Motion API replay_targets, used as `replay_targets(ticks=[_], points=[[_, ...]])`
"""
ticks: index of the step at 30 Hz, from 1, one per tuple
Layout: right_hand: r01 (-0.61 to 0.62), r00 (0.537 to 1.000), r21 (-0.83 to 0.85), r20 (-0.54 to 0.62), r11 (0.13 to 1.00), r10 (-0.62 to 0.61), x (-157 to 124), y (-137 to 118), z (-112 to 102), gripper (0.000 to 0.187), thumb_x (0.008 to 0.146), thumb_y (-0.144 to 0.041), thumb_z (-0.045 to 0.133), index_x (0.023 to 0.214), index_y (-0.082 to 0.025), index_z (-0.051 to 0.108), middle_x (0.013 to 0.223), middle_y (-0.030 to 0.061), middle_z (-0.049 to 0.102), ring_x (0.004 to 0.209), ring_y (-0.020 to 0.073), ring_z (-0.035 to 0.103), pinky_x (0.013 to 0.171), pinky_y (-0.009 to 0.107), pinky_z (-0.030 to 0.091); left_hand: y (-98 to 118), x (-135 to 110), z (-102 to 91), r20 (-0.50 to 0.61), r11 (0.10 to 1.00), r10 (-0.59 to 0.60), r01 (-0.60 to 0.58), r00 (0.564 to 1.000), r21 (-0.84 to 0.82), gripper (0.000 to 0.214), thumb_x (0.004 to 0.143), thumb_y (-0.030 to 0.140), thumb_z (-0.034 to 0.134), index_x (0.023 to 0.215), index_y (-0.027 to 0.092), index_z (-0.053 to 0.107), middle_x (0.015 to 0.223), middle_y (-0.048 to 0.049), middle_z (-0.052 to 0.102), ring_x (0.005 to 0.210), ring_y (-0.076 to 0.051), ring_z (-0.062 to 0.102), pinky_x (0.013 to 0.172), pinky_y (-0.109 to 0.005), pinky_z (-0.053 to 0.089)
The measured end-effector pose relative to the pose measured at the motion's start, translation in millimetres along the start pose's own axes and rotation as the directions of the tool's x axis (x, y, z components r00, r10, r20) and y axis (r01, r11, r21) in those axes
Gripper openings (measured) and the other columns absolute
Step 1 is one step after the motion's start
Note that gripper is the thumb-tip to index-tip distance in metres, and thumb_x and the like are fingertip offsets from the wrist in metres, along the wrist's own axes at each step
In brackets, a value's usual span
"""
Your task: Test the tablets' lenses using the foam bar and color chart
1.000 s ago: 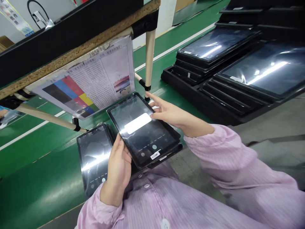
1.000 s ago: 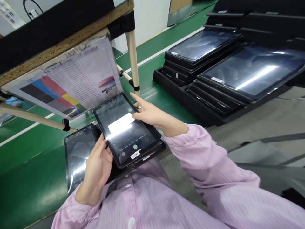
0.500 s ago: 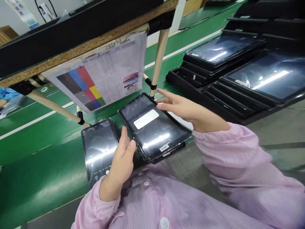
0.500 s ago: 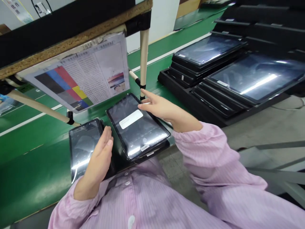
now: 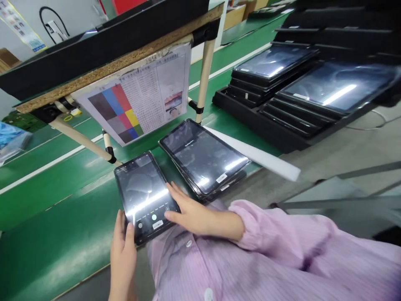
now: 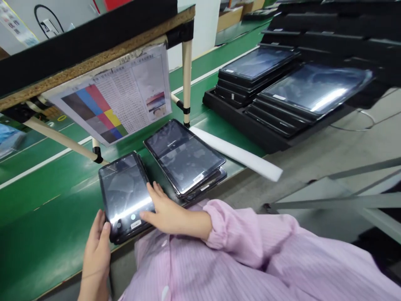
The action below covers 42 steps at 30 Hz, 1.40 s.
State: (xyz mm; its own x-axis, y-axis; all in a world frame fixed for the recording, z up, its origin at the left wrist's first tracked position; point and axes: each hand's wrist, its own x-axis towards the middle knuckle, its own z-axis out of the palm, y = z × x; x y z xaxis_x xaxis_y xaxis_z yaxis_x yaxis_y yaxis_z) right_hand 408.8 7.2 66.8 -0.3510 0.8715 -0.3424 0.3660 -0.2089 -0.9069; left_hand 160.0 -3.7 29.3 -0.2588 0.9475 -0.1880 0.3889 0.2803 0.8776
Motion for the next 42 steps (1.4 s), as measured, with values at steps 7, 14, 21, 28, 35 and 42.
replay_targets(ticks=[7,14,21,28,35,42], points=[[0.083,0.976,0.173,-0.212,0.982,-0.045,17.5,9.5,10.6,0.109,0.082,-0.06,0.066,0.164,-0.015,0.01,0.166,0.0112,0.011,0.155,0.0288,0.018,0.129,0.047,0.012,31.7,-15.9,-4.0,0.03,0.949,-0.02,0.028,0.999,-0.314,0.069,0.092,0.048,0.064,0.153,0.029,0.039,0.165,-0.008,0.033,0.153,-0.024,0.028,0.126,-0.04,0.019],[0.097,0.972,0.233,-0.233,0.968,-0.041,6.9,0.1,-3.8,0.105,0.078,-0.06,0.07,0.162,-0.018,0.024,0.164,0.0088,0.016,0.155,0.028,0.017,0.129,0.047,0.007,60.8,-11.4,-15.9,0.073,0.802,-0.098,0.123,0.992,-0.584,0.06,0.082,0.042,0.075,0.136,0.024,0.057,0.138,-0.0126,0.064,0.12,-0.026,0.066,0.108,-0.045,0.049],[0.138,0.958,0.499,-0.286,0.856,0.011,24.6,-0.4,5.8,0.092,0.085,-0.057,0.061,0.161,-0.018,0.025,0.164,0.0082,0.024,0.153,0.0244,0.026,0.129,0.045,0.018,76.9,-1.3,17.0,0.175,0.766,-0.193,0.26,0.965,-0.588,0.029,0.084,0.036,0.07,0.103,0.013,0.07,0.102,-0.0107,0.076,0.103,-0.024,0.072,0.096,-0.039,0.056],[0.555,0.787,0.249,-0.465,0.793,-0.405,-2.9,-3.4,-9.1,0.083,0.091,-0.062,0.057,0.159,-0.023,0.031,0.162,0.008,0.03,0.152,0.0231,0.028,0.128,0.044,0.021,97.9,-35.7,36.3,-0.185,0.822,0.14,-0.218,0.973,-0.526,0.055,0.087,0.04,0.069,0.137,0.023,0.056,0.143,-0.0102,0.06,0.13,-0.026,0.058,0.11,-0.038,0.045],[0.528,0.831,0.627,-0.521,0.574,-0.195,-2.5,-21.7,-44.2,0.066,0.084,-0.071,0.06,0.133,-0.027,0.06,0.135,0.0056,0.063,0.128,0.0248,0.059,0.105,0.041,0.053,111.9,-38.9,54.8,-0.217,0.786,0.565,-0.599,0.796,-0.153,0.103,0.077,0.039,0.081,0.158,0.024,0.019,0.169,-0.013,0.017,0.154,-0.03,0.023,0.124,-0.041,0.024],[0.485,0.862,0.677,-0.476,0.554,-0.172,2.5,-14.8,-54.7,0.069,0.073,-0.076,0.068,0.114,-0.021,0.067,0.108,0.0082,0.073,0.111,0.027,0.066,0.093,0.042,0.057,116.2,-35.6,69.7,-0.177,0.803,0.595,-0.568,0.784,0.181,0.132,0.064,0.049,0.088,0.159,0.014,0.004,0.167,-0.0234,0.005,0.157,-0.036,0.004,0.126,-0.05,0.008]])
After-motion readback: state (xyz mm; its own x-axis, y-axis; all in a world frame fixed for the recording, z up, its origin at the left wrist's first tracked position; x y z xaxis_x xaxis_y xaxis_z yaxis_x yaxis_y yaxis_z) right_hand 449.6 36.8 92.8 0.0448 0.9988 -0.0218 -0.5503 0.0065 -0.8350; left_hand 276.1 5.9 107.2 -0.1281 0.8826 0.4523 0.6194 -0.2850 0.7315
